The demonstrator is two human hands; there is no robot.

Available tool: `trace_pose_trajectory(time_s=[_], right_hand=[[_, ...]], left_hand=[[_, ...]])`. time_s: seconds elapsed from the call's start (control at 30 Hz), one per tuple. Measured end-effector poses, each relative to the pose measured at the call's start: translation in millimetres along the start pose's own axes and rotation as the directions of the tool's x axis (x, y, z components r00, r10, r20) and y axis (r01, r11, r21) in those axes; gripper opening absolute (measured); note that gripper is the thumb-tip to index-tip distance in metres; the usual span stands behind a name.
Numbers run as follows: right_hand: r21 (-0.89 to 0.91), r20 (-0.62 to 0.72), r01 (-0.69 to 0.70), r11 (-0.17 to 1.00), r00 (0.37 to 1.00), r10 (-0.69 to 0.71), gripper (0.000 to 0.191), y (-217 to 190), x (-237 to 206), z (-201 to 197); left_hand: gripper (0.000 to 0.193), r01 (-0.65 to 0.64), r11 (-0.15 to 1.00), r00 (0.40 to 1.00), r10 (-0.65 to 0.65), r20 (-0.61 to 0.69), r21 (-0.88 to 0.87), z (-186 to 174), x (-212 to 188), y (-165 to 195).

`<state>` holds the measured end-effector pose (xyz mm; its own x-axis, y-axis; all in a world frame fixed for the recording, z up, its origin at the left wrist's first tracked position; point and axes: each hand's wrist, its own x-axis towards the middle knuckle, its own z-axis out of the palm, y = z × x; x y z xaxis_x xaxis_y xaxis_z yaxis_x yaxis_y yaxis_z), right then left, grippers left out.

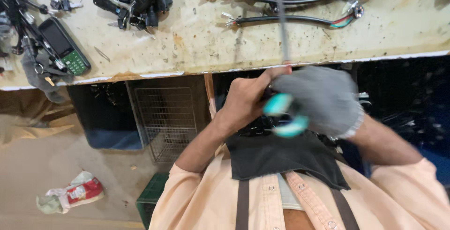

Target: The person assembles wire harnesses by inserting black cylindrical connectors into wire ends and securing them with pliers. They repeatedly pick up wires and connectors, align them, and crimp the connections, placing finished units on the table.

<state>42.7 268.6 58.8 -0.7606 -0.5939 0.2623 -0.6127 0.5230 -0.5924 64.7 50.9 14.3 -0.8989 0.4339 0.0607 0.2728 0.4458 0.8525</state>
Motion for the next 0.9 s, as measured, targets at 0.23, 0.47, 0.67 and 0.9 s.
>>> trace_pose_trajectory(time_s=[0.23,0.47,0.67,0.9], right_hand=[[0.195,0.051,-0.616,0.763,0.783,0.619,0.017,-3,22,18],[0.587,-0.046,-0.473,0.657,0.791,0.611,0.017,-4,-14,36],[0.408,-0.180,-0.171,0.897,0.948,0.262,0.016,10,-26,36],[0.262,-0.044,-0.140,0.955,0.987,0.157,0.023,8,-20,21]], left_hand=[[0.055,0.185,0.935,0.971,-0.221,0.088,0.302,21,5,-7],[0.043,0.149,0.919,0.987,-0.117,0.109,-0.364,-5,-3,4],[0.038,0.615,0.560,0.787,-0.483,0.384,-0.555,0,-1,16],[0.036,0.160,0.942,0.987,-0.158,0.030,-0.294,3,-9,22]])
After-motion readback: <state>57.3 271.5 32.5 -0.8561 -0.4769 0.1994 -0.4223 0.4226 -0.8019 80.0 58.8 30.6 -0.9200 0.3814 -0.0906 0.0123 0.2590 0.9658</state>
